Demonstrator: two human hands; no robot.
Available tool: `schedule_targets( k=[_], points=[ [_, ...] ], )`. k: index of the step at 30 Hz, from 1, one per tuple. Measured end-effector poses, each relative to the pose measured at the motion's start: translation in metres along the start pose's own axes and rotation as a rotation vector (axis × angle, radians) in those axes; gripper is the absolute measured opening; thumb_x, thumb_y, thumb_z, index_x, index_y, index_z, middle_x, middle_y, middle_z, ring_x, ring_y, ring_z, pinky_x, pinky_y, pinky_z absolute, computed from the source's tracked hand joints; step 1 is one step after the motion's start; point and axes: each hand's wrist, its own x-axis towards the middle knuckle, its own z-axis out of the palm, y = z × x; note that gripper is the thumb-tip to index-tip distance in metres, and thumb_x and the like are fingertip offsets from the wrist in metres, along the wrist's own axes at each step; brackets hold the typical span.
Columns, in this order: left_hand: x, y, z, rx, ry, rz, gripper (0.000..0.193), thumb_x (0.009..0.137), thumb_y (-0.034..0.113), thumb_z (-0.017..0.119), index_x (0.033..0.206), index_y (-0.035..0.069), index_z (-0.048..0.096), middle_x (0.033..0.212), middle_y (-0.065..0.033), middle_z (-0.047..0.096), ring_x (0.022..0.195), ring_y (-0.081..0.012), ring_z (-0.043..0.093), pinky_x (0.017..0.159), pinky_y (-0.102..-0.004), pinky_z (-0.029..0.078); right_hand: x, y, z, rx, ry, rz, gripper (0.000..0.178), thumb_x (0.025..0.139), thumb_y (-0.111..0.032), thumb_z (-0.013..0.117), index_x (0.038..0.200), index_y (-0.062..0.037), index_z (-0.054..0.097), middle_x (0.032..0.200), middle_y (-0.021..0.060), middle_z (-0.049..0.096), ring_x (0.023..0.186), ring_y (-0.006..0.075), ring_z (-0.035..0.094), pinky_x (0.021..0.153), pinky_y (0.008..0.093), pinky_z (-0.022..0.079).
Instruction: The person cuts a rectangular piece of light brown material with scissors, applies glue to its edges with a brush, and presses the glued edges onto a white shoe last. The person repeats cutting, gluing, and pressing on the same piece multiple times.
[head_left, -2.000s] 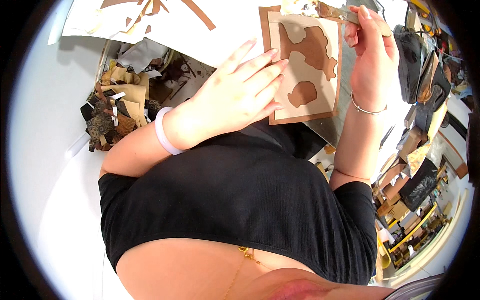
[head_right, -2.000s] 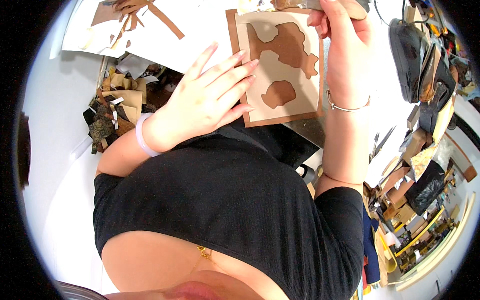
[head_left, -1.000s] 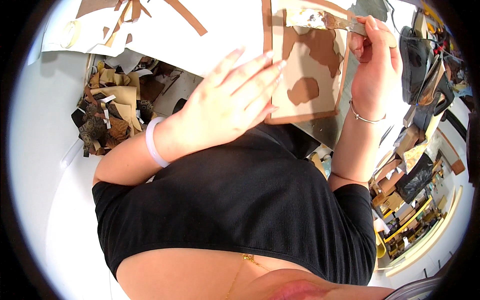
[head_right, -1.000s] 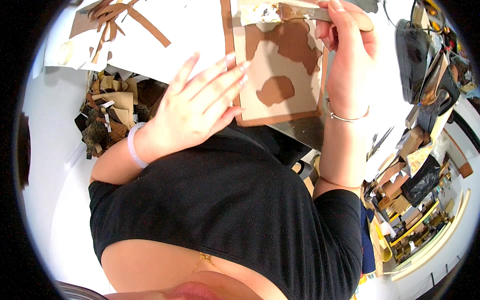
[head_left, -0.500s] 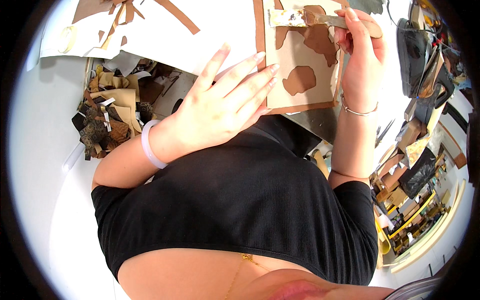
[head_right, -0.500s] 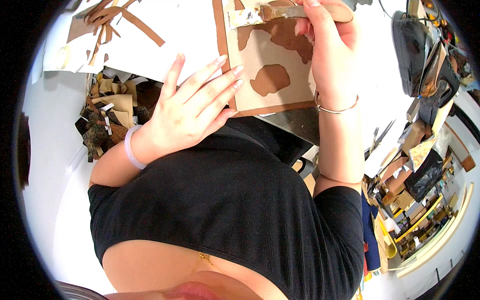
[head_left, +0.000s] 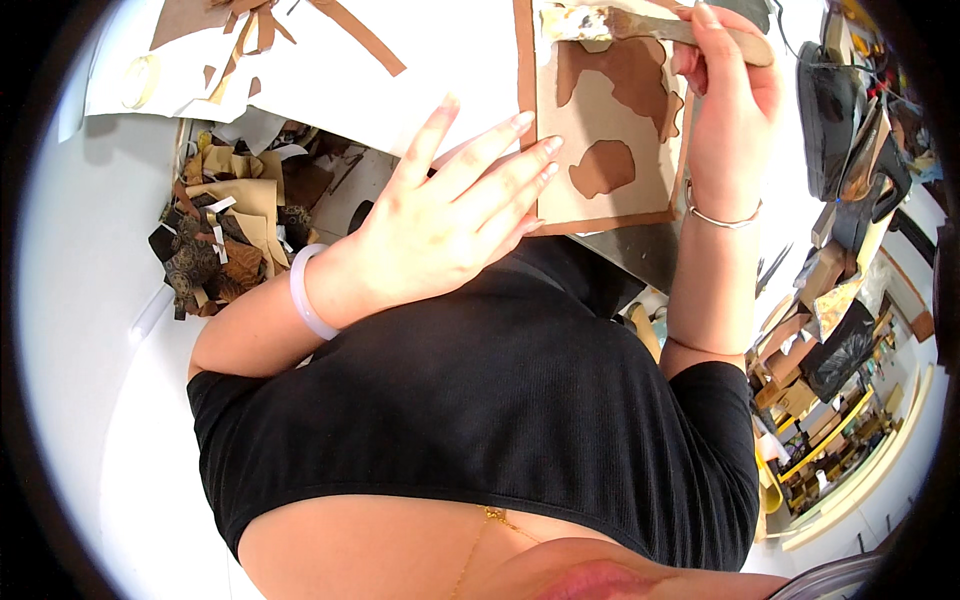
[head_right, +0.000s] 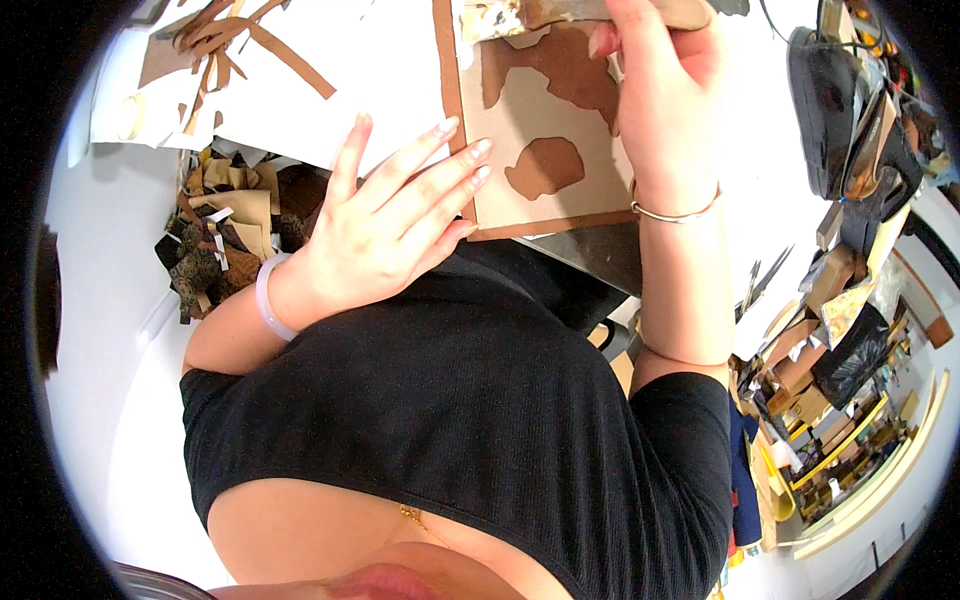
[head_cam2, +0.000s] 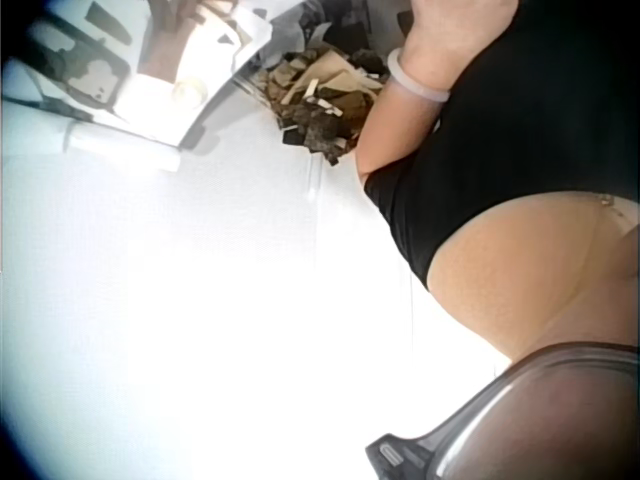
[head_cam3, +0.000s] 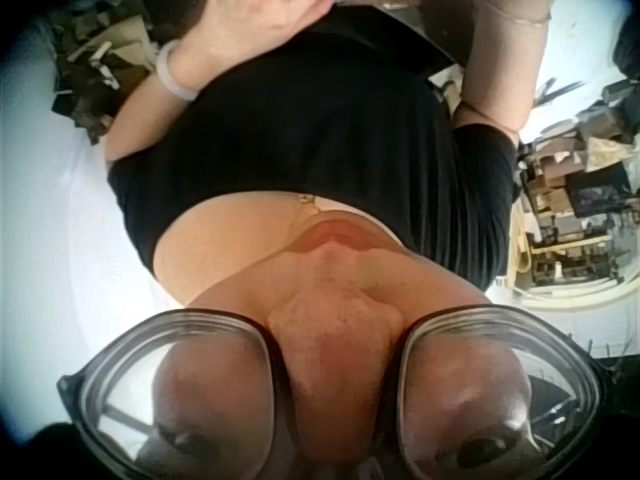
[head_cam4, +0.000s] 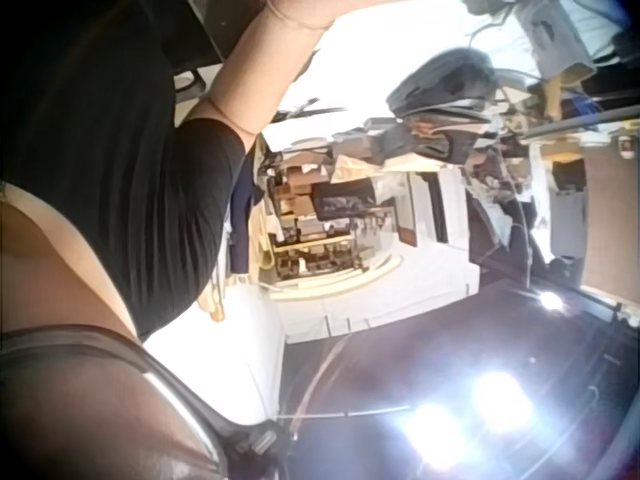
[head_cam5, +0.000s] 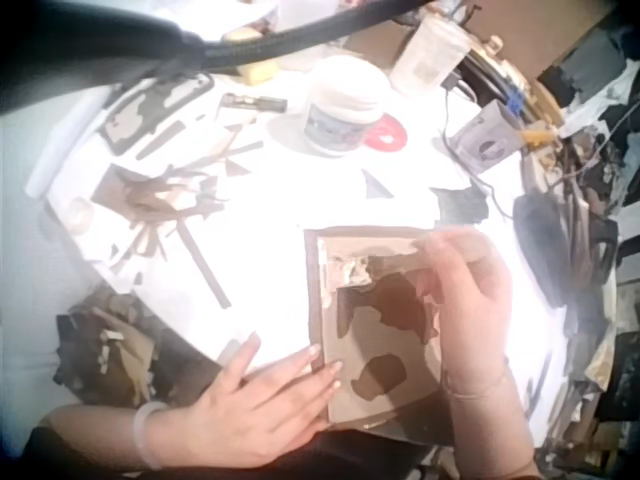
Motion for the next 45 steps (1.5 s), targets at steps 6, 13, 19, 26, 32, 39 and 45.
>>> schedule_targets(
  k=[6,13,19,26,32,39,45],
  points=[
    [-0.002,0.001,-0.001,-0.045,-0.054,-0.026,0.045,0.083,0.025,0.076,0.125,0.01,0.071,0.144,-0.0018,0.062,0.142,-0.0213,0.05,0.122,-0.0643,0.017,0.005,-0.003,-0.001,-0.016,-0.056,-0.035,0.006,0.098,-0.009,0.066,0.097,-0.0035,0.068,0.075,-0.0008,0.063,0.062,0.0058,0.053,0.057,0.0196,0.039],
    [-0.002,0.0,0.0,-0.046,-0.059,-0.026,0.046,0.083,0.026,0.076,0.126,0.01,0.071,0.144,-0.0017,0.062,0.142,-0.0217,0.05,0.122,-0.0642,0.017,0.011,0.001,-0.005,-0.016,-0.109,-0.036,0.007,0.099,-0.01,0.065,0.096,-0.0037,0.068,0.073,-0.0011,0.061,0.062,0.0055,0.051,0.056,0.0202,0.037],
    [-0.003,0.001,-0.001,-0.06,-0.055,-0.034,0.047,0.083,0.026,0.077,0.127,0.01,0.071,0.145,-0.0014,0.061,0.142,-0.0215,0.05,0.122,-0.064,0.017,0.022,0.004,0.0,-0.055,-0.112,-0.104,0.009,0.098,-0.012,0.067,0.096,-0.0039,0.068,0.077,-0.0015,0.063,0.067,0.0061,0.054,0.059,0.0202,0.04],
    [-0.002,0.001,-0.001,-0.04,-0.058,-0.032,0.047,0.084,0.026,0.076,0.128,0.01,0.071,0.145,-0.0008,0.061,0.142,-0.0213,0.05,0.122,-0.0641,0.018,0.027,0.0,0.003,-0.062,-0.021,-0.022,0.008,0.097,-0.012,0.068,0.098,-0.0035,0.069,0.078,-0.0017,0.064,0.067,0.0068,0.056,0.06,0.02,0.042],
    [-0.003,0.001,-0.001,-0.034,-0.059,-0.028,0.046,0.085,0.027,0.076,0.128,0.01,0.071,0.145,-0.0012,0.061,0.142,-0.0216,0.049,0.122,-0.0643,0.018,0.027,0.004,0.005,0.038,0.005,-0.071,0.008,0.097,-0.01,0.066,0.096,-0.0023,0.069,0.08,-0.0003,0.064,0.069,0.0069,0.056,0.064,0.0202,0.044],
    [0.005,-0.002,-0.005,0.065,-0.032,-0.047,0.044,0.088,0.036,0.071,0.122,0.008,0.073,0.146,-0.0035,0.059,0.142,-0.024,0.049,0.122,-0.0651,0.02,0.035,-0.003,-0.016,0.111,-0.019,-0.225,0.011,0.099,-0.009,0.064,0.1,-0.0005,0.071,0.087,0.0032,0.068,0.071,0.0068,0.056,0.064,0.0204,0.043],
    [0.005,-0.003,-0.008,-0.008,-0.014,-0.053,0.05,0.087,0.033,0.074,0.129,0.006,0.069,0.144,-0.0049,0.062,0.14,-0.0245,0.052,0.123,-0.0669,0.006,0.011,0.006,-0.037,0.008,-0.057,-0.173,0.013,0.1,-0.009,0.065,0.102,0.0002,0.073,0.099,0.0073,0.075,0.073,0.0068,0.058,0.068,0.0211,0.044]
  ],
)
